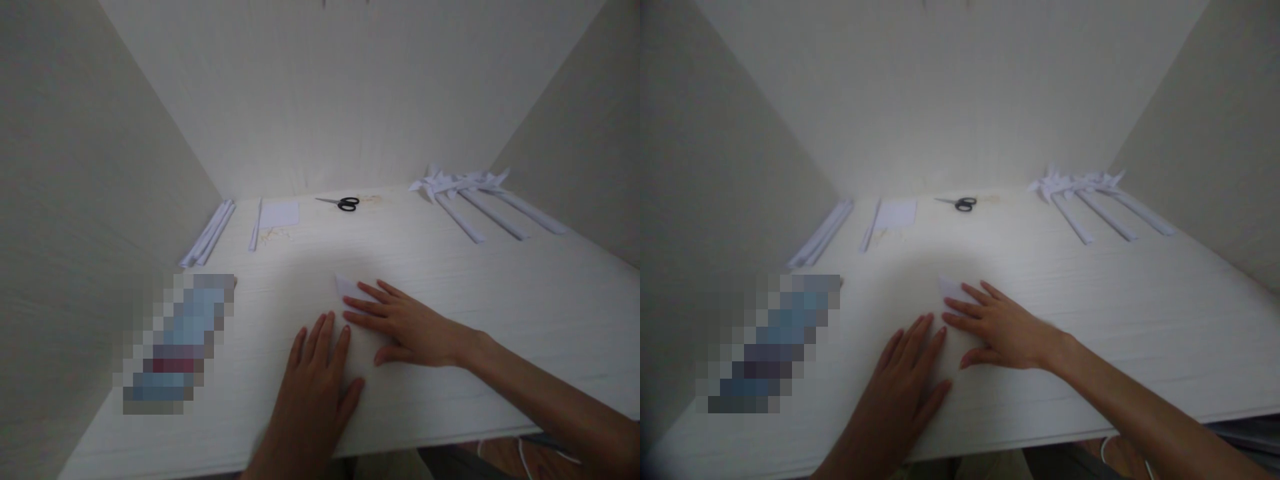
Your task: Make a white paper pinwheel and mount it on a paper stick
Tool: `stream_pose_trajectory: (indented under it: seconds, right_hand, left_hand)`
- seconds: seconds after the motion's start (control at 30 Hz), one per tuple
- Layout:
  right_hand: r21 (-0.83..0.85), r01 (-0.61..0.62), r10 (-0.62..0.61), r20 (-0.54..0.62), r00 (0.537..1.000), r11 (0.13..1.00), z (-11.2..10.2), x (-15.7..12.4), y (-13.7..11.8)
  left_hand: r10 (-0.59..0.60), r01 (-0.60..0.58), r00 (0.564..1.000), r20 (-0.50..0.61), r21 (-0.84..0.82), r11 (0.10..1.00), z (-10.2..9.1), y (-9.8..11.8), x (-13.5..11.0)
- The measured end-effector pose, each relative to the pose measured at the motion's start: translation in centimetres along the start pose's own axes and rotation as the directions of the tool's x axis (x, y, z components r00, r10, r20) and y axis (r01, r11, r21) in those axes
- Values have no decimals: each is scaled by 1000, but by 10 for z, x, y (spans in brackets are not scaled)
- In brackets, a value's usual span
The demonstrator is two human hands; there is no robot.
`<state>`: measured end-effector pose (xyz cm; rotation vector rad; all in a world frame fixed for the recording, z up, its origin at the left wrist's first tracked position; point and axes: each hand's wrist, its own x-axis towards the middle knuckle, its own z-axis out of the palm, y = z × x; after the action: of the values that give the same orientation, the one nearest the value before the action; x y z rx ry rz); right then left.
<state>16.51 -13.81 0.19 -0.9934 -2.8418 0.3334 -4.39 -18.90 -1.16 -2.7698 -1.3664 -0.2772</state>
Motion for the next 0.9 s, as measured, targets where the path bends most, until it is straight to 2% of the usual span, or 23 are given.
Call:
stream_pose_trajectory:
  seconds: [0.27, 0.7, 0.8, 0.9]
  right_hand:
    - [-7, 52, -52, 10, 999, 999, 0, -1, 0]
    - [-25, 54, -54, 16, 998, 998, 0, -1, 1]
    - [-21, 60, -59, 16, 998, 998, -1, -1, 1]
    - [-15, 62, -62, 11, 998, 998, -2, -2, 0]
  left_hand:
    - [3, -3, 1000, -9, -4, 1000, -2, 0, 0]
    - [0, 0, 1000, 31, 23, 1000, -3, 1, 0]
    - [-23, 23, 999, 28, -3, 1000, -7, 4, 1]
    - [-60, 60, 998, 5, -80, 995, -13, 6, 11]
